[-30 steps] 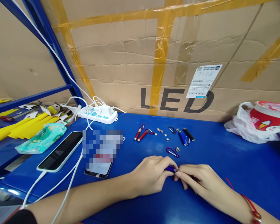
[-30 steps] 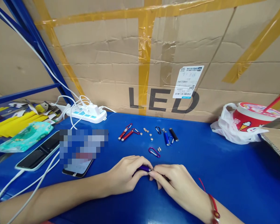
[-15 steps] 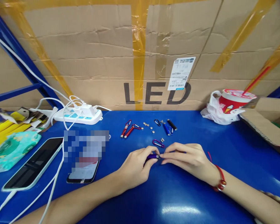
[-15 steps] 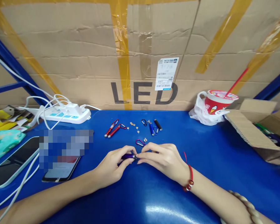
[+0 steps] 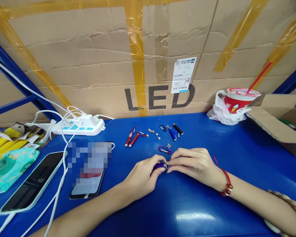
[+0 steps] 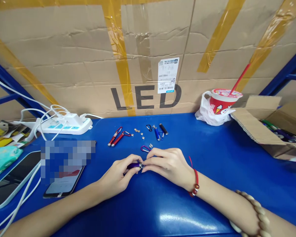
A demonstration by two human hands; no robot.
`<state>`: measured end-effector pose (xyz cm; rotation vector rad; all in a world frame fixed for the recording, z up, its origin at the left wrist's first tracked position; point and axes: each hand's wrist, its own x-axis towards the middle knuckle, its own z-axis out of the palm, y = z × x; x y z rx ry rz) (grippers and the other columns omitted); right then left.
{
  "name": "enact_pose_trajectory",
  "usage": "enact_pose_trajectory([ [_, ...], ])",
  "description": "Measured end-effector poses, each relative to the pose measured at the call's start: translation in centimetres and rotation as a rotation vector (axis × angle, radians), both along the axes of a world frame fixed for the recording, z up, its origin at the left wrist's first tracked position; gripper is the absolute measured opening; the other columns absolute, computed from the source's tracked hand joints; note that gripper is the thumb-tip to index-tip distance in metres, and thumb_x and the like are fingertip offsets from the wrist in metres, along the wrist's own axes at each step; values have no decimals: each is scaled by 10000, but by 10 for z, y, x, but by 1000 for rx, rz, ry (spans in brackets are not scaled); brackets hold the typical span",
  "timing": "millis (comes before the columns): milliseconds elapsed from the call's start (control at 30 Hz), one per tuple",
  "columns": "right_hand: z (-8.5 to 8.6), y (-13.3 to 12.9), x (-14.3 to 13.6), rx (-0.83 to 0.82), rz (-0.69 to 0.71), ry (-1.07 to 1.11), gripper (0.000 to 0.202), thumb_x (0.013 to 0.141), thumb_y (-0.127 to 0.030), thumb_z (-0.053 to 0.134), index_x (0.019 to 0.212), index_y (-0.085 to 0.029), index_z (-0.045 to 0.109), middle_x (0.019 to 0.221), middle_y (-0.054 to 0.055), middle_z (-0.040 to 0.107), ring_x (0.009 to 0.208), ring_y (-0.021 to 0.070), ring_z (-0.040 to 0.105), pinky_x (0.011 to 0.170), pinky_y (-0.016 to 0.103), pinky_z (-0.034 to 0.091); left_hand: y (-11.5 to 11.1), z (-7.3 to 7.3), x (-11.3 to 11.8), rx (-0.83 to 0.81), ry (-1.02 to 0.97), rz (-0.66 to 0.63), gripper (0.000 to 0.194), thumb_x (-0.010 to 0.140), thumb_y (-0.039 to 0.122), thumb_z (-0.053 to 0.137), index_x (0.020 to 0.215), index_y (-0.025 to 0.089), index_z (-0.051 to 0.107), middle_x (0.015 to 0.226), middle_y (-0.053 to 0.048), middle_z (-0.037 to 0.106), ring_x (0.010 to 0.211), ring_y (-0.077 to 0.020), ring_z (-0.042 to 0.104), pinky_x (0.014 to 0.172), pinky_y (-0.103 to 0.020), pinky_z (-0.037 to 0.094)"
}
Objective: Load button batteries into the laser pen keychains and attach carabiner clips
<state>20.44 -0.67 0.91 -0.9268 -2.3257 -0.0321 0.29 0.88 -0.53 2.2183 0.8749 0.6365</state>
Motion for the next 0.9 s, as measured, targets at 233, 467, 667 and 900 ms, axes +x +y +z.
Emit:
enact_pose_trajectory([
  [233,0,0,1,-117,40,92,211,834,-348,550,758,-225,703,749,-22,672,615,69,616,523,165,395,-1,-2,1,-10,-36,-23,92,863,181,467,933,210,520,906,-8,647,828,-149,623,742,-231,490],
  [467,1,-3,-3,-343,87,203,284,822,-399,534,692,-196,684,709,-5,658,654,96,615,599,183,451,-1,-8,-4,77,-62,-126,49,868,192,476,822,186,489,841,-31,623,788,-153,615,676,-220,498],
  [667,2,-10,-4,-267,90,-20,393,937,-334,324,803,-182,661,781,19,633,647,85,607,538,181,409,1,-7,-5,156,-60,-186,83,879,161,452,804,184,478,828,-28,619,774,-148,607,675,-223,482],
  [900,1,-9,-5,-352,127,-53,397,944,-330,299,806,-180,640,778,15,613,649,84,601,548,181,394,1,-7,-5,254,-34,-234,99,879,134,433,800,166,483,806,-42,623,743,-152,603,678,-231,472],
])
